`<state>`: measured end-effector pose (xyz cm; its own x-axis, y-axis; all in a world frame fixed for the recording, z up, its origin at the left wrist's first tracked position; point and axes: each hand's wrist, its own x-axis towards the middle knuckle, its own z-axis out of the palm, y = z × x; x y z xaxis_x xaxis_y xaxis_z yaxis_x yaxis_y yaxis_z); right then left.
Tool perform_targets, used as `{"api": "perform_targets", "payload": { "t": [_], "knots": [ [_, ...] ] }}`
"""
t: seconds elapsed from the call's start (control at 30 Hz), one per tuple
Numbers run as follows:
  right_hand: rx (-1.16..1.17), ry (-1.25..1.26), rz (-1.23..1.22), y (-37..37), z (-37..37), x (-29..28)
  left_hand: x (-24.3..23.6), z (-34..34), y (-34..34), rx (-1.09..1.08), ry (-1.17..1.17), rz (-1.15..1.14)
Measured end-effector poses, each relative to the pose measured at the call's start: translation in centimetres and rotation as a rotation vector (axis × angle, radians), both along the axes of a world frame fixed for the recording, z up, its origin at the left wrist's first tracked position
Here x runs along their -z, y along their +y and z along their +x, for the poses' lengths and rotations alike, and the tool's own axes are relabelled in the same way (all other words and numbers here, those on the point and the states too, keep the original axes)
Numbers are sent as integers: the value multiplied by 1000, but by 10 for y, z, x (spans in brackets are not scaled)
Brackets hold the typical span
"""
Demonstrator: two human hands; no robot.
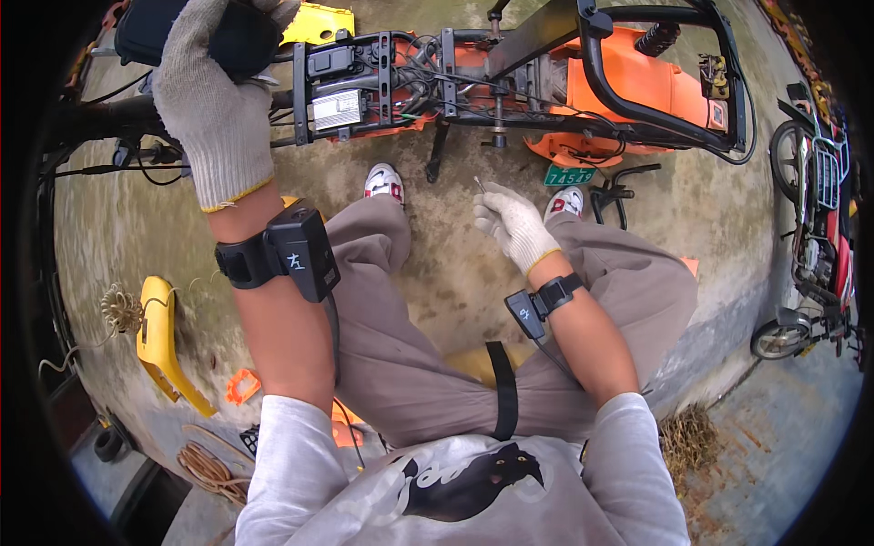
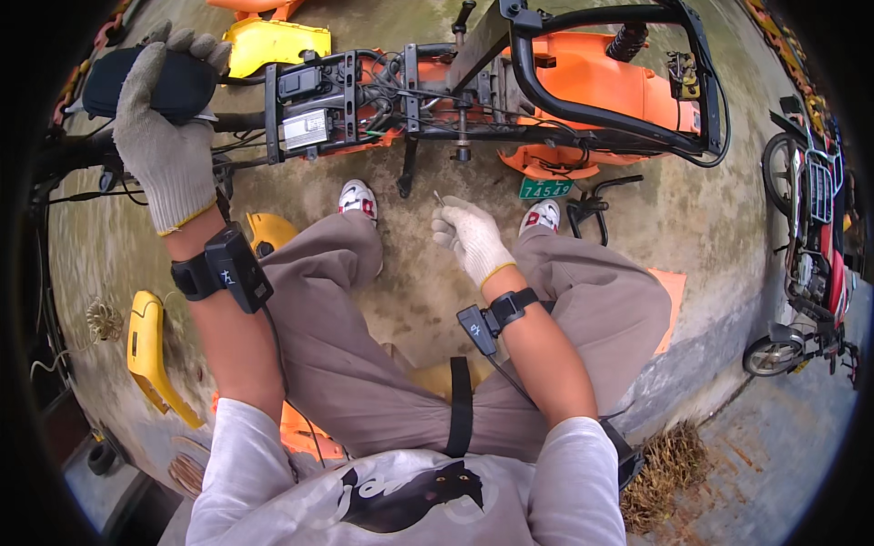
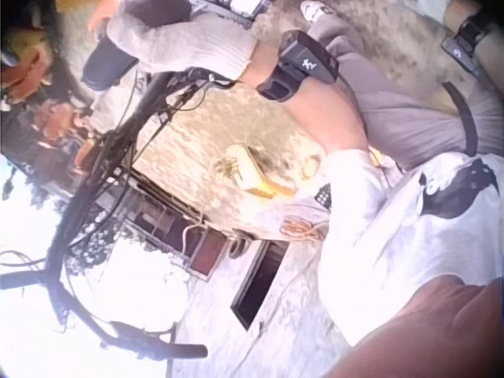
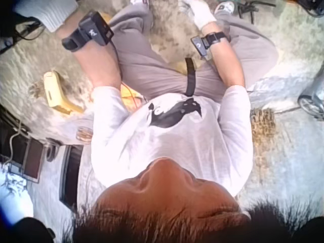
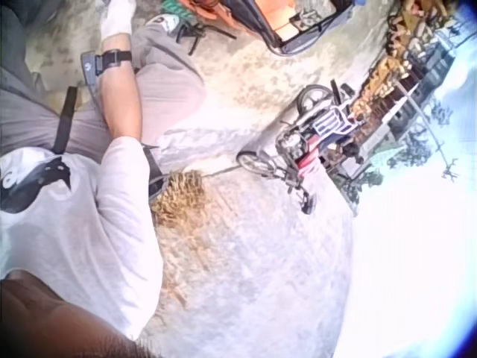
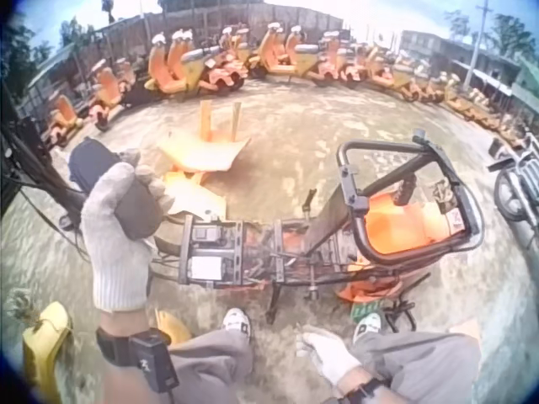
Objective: Repairing or reassembling a scooter's instrument cluster assembly using a screwdriver.
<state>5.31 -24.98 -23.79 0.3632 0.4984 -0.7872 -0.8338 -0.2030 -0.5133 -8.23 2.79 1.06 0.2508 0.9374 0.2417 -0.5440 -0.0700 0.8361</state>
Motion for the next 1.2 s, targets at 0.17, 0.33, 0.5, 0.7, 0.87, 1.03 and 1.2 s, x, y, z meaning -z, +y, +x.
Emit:
{"api": "perform_targets", "payload": {
  "t": [0.17, 0.33, 0.5, 0.7, 0.87, 1.03, 1.2],
  "knots": [
    [-273, -230, -111, 54, -21, 57, 29, -7, -1, -314, 258, 156],
    [-325, -210, -194, 116, -48, 117, 55, -23, 5, -434, 475, 396],
    [-311, -186, -282, 166, -69, 181, 57, -35, -6, -464, 807, 442],
    [-106, -71, -245, 205, -81, 227, 53, -43, -5, -342, 754, 323],
    [-103, -40, -279, 214, -82, 239, 50, -43, -6, -388, 958, 293],
    [-85, -49, -348, 216, -79, 242, 50, -40, -7, -362, 912, 249],
    [-68, -24, -330, 216, -79, 242, 50, -36, -9, -379, 918, 252]
  ]
}}
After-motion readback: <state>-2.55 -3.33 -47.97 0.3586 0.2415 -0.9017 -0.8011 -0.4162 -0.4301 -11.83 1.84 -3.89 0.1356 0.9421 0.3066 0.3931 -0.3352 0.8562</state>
